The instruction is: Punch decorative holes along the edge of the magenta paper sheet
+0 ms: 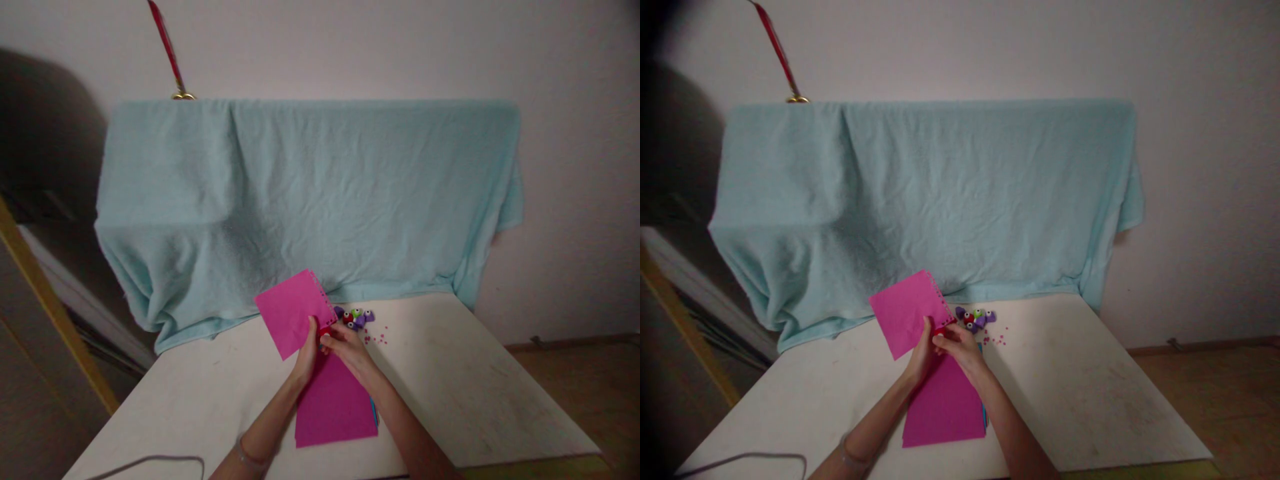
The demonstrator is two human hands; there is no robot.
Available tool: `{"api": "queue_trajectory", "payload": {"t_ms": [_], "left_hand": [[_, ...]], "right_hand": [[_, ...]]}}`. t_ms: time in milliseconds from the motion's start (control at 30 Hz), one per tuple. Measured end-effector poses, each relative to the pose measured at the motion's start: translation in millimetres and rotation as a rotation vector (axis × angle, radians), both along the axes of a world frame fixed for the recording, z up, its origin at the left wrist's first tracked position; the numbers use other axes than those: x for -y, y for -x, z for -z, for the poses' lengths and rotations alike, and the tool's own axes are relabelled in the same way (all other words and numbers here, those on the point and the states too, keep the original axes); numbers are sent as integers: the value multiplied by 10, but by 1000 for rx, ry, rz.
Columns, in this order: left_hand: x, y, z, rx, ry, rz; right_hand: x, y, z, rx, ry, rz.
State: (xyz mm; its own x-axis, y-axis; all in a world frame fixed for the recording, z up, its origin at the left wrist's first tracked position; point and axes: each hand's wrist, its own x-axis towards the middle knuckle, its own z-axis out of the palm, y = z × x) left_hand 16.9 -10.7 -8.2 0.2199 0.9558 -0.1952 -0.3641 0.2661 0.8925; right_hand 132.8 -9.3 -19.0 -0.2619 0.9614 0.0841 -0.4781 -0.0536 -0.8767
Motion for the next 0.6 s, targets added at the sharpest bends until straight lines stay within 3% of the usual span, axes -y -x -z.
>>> {"api": "queue_trajectory", "payload": {"t_ms": [267, 600], "left_hand": [[-32, 5, 89, 43, -38, -28], [13, -41, 46, 64, -62, -109]], "right_hand": [[-18, 45, 43, -40, 52, 46], [61, 7, -126, -160, 89, -17]]}}
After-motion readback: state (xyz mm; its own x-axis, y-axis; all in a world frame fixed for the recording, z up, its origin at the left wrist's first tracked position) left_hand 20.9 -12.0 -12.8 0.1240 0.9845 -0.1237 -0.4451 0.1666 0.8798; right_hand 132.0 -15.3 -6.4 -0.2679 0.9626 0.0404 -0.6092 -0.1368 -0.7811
